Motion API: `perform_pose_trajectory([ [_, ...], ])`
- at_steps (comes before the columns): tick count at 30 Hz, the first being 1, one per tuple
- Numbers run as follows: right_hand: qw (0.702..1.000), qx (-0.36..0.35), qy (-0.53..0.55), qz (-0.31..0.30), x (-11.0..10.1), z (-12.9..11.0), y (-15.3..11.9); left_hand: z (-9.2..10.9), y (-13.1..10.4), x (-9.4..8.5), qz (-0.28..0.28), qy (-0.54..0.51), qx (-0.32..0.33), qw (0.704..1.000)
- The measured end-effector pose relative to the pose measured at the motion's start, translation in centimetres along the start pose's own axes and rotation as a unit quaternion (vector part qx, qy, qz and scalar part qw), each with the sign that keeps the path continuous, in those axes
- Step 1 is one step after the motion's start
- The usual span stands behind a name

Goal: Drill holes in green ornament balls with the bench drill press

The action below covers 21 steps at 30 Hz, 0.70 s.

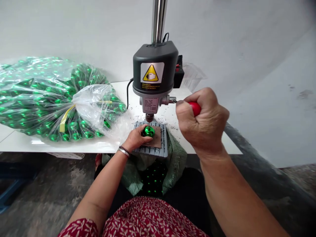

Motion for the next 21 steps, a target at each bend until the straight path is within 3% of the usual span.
perform_pose_trajectory([
  [5, 0.998, -0.029, -0.052, -0.006, 0.1, -0.1, -0.8, 0.2, -0.2, -0.1, -0.003, 0.002, 0.005, 1.0],
  [12, 0.986, -0.142, -0.081, 0.037, 0.4, -0.3, -3.5, 0.0, -0.2, 0.0, 0.001, 0.004, -0.004, 1.0],
  [21, 0.982, -0.166, -0.072, 0.057, 0.8, 1.2, -5.7, -0.7, 0.1, 0.2, 0.015, 0.018, -0.007, 1.0],
])
Point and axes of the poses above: each hand's wrist, its own y-axis towards the middle knuckle, its own x-axis out of the palm, z = x × y, the point moved 6 cm from there along y, towards the middle knuckle, and after that the axes turned 15 degrees about y, right-handed, at the moved point
